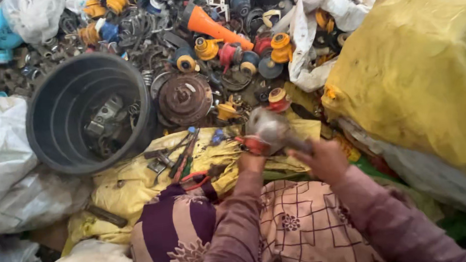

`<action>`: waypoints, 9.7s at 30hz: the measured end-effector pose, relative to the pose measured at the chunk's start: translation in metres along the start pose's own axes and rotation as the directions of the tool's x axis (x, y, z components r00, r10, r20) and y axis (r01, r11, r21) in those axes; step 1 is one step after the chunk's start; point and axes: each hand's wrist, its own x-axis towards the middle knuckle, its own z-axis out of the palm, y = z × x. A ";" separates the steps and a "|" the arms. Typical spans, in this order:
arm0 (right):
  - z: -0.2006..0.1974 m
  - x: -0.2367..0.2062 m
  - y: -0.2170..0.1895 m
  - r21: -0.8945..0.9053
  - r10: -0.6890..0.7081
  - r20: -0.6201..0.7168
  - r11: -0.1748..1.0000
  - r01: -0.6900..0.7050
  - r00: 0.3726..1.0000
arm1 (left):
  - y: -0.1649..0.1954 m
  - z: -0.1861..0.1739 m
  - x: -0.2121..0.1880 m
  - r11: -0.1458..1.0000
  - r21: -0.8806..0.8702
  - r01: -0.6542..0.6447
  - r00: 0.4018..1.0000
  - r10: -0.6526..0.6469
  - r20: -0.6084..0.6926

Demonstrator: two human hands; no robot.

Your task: The person sits on the floor and uses a hammer to strike a red plastic component placed on a metal anvil, then picks up a yellow plastic part and removes its internal metal insert by hand. The person places the separated parts aside among other mechanical components.

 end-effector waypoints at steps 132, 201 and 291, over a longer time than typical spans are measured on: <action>0.050 0.065 0.103 0.438 0.380 0.706 0.429 -0.790 0.598 | 0.008 -0.053 -0.025 0.947 -0.117 -0.298 0.898 0.237 -0.370; -0.008 0.032 -0.065 -0.609 0.310 0.075 0.767 -0.203 0.948 | -0.123 -0.062 -0.205 0.577 0.189 -0.795 0.606 0.741 0.289; 0.064 0.048 0.081 -0.161 0.496 0.203 0.867 -0.471 0.844 | -0.023 -0.027 -0.007 0.857 -0.260 -0.445 0.892 0.451 -0.041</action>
